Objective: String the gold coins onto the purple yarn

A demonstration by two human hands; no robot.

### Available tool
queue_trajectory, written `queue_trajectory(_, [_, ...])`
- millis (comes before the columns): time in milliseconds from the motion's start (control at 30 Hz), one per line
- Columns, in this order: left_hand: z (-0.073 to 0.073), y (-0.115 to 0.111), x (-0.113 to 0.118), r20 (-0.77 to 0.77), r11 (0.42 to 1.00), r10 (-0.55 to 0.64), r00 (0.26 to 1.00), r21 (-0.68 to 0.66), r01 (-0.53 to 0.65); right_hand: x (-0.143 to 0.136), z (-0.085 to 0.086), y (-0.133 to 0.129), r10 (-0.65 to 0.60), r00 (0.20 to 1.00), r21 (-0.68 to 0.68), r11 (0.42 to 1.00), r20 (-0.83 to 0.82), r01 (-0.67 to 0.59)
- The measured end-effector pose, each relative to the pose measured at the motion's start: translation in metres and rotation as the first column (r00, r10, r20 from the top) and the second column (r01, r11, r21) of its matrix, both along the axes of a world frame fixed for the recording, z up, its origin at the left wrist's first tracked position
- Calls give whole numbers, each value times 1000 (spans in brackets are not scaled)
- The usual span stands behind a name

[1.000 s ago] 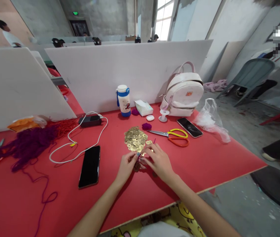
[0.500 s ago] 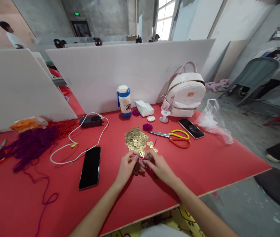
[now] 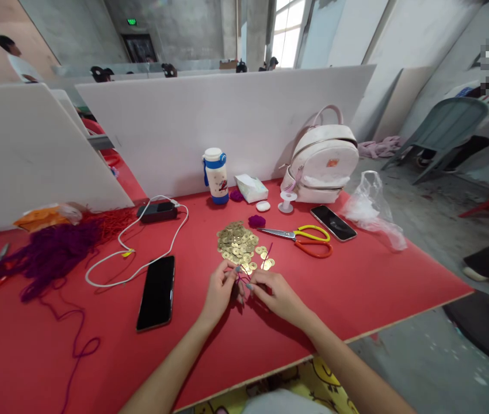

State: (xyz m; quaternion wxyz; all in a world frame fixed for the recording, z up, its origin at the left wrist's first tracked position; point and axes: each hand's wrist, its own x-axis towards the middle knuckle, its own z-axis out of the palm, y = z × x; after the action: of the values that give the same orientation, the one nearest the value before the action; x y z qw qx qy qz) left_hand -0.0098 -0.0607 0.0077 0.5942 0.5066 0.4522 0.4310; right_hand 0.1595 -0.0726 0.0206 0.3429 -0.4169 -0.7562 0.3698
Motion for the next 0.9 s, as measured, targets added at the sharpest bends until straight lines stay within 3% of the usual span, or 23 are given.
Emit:
queue_trajectory(367, [1,-2,1,-96,989,120,988,94,-111,0,6,-2,84,996,63,994,4,-84])
queue_trajectory(667, [1,-4,3,-109,989,106,988,112,-94,-2,14,-6,210,978,88,974,-19,-208])
queue_trajectory(767, [0,-1,2,-81,993,94,992,75,-88,0,12,-5,146,988,45,989,-51,-144])
queue_trajectory(900, [1,-1,1,-27,997,57,998,48,-56,6,4,2,-101,985,-79,993,-141,91])
